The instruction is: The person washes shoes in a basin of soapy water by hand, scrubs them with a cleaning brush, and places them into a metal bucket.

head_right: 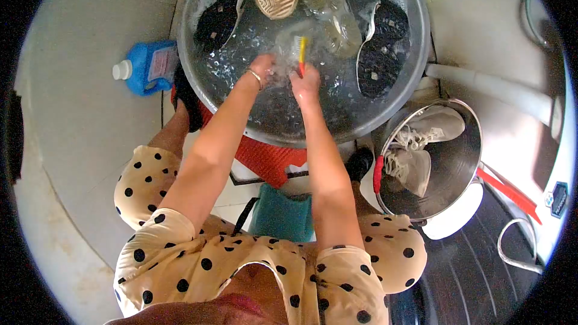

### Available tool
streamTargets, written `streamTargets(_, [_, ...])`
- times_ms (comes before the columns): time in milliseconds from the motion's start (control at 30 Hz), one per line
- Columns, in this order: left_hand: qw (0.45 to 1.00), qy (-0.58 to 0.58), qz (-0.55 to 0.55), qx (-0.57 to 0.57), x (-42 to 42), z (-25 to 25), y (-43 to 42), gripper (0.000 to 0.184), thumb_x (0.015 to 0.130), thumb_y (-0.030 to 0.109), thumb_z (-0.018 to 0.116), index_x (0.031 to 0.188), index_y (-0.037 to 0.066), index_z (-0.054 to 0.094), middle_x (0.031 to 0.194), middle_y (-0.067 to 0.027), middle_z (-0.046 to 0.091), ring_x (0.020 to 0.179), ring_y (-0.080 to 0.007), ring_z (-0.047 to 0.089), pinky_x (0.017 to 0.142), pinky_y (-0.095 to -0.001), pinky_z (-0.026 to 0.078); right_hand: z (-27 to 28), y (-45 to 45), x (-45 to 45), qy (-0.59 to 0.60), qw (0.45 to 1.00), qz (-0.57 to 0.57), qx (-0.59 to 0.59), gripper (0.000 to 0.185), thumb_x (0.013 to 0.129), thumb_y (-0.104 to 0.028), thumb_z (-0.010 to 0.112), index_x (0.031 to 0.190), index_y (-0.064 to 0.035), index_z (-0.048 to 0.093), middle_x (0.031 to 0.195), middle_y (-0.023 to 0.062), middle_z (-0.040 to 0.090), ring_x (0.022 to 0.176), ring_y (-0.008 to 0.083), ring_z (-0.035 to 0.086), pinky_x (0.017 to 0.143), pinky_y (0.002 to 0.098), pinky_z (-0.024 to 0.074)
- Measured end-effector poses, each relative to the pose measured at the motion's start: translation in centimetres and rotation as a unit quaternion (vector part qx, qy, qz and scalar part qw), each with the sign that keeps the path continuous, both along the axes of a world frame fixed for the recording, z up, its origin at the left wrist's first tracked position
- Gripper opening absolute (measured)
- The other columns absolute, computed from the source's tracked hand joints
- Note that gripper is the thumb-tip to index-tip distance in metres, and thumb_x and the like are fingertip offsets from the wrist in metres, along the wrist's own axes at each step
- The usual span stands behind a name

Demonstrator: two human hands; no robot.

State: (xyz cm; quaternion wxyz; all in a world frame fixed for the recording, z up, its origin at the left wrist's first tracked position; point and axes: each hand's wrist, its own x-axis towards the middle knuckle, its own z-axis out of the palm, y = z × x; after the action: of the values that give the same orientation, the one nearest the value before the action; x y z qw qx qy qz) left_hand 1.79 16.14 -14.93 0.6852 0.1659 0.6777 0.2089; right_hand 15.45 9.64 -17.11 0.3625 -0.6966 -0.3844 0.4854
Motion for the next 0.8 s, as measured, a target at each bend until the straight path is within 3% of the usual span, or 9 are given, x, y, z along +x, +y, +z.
streamTargets(167, [0.994,-0.069,0.079,-0.012,1.0,0.8,-2.6,0.007,0.078,0.005,0.068,0.083,0.0,0.066,0.071,-0.009,0.064,0.056,-0.0178,0.059,0.047,-0.0337,0.045,2.3,-2.1,1.8,-0.04,0.998,0.014,0.035,0.022,0.075,-0.014,0.067,0.088,0.0012,0.058,0.074,0.0196,0.06,0.072,0.0345,0.062,0.068,0.0425,0.0469])
streamTargets(300, [0.986,0.093,0.091,0.104,4.1,6.1,-6.4,0.018,0.072,0.005,0.075,0.073,-0.01,0.063,0.068,-0.0131,0.064,0.049,-0.0192,0.058,0.044,-0.0325,0.044,4.3,-3.1,1.9,-0.171,0.984,0.014,0.04,0.015,0.077,-0.009,0.059,0.088,0.0004,0.056,0.082,0.0244,0.062,0.082,0.0446,0.06,0.072,0.0495,0.046])
streamTargets(400, [0.954,0.259,0.012,0.154,3.8,7.3,-8.9,0.017,0.073,0.007,0.074,0.071,-0.006,0.065,0.064,-0.0109,0.064,0.051,-0.0164,0.059,0.048,-0.0299,0.046,7.7,-4.5,1.0,-0.213,0.975,0.012,0.069,0.014,0.079,-0.009,0.058,0.09,0.0009,0.056,0.082,0.0228,0.063,0.082,0.0436,0.061,0.073,0.0496,0.0472])
streamTargets(500, [0.908,0.313,0.079,0.268,3.2,9.3,-9.4,0.017,0.076,0.01,0.071,0.07,-0.004,0.064,0.063,-0.0085,0.066,0.054,-0.014,0.061,0.054,-0.028,0.049,11.0,-5.0,0.0,-0.243,0.963,0.021,0.111,0.014,0.08,-0.007,0.058,0.092,0.0008,0.056,0.084,0.0229,0.063,0.083,0.0426,0.061,0.073,0.0495,0.0479])
streamTargets(600, [0.867,0.3,-0.048,0.395,2.3,10.6,-10.3,0.013,0.076,0.005,0.069,0.084,-0.003,0.064,0.074,-0.0099,0.068,0.069,-0.0126,0.065,0.061,-0.0271,0.051,11.5,-4.7,0.1,-0.228,0.961,0.037,0.154,0.013,0.081,-0.007,0.057,0.092,-0.0007,0.057,0.086,0.0231,0.063,0.082,0.0424,0.061,0.072,0.0493,0.0483])
streamTargets(633, [0.912,0.087,0.012,0.402,1.7,9.7,-9.7,0.029,0.073,-0.002,0.066,0.101,-0.002,0.059,0.092,-0.011,0.067,0.084,-0.014,0.066,0.072,-0.0289,0.053,12.1,-4.5,0.2,-0.215,0.961,0.043,0.167,0.01,0.081,-0.007,0.057,0.089,-0.0016,0.058,0.084,0.0227,0.062,0.081,0.0424,0.061,0.07,0.0483,0.0481])
streamTargets(733, [0.825,0.192,-0.195,0.495,0.5,8.9,-8.0,0.047,0.065,-0.011,0.061,0.111,0.0,0.054,0.1,-0.0175,0.062,0.088,-0.026,0.065,0.078,-0.0351,0.053,14.9,-3.3,0.5,-0.052,0.982,0.039,0.176,0.009,0.081,-0.008,0.058,0.088,-0.0025,0.059,0.081,0.0218,0.063,0.079,0.042,0.061,0.068,0.0473,0.0474])
streamTargets(767, [0.758,0.269,-0.277,0.526,0.2,9.0,-7.3,0.053,0.063,-0.01,0.062,0.114,0.003,0.055,0.102,-0.0176,0.06,0.093,-0.0329,0.063,0.082,-0.039,0.052,14.9,-2.8,0.2,-0.091,0.967,0.035,0.234,0.008,0.081,-0.008,0.058,0.087,-0.003,0.059,0.079,0.0214,0.063,0.077,0.0414,0.061,0.067,0.0469,0.0469])
streamTargets(800, [0.746,0.279,-0.322,0.512,0.0,8.8,-6.9,0.054,0.063,-0.009,0.063,0.115,0.005,0.055,0.104,-0.017,0.059,0.095,-0.0338,0.062,0.083,-0.0398,0.051,14.8,-3.1,0.3,-0.087,0.972,0.007,0.22,0.009,0.082,-0.009,0.057,0.088,-0.0029,0.059,0.079,0.0217,0.062,0.077,0.0417,0.061,0.067,0.0473,0.0467])
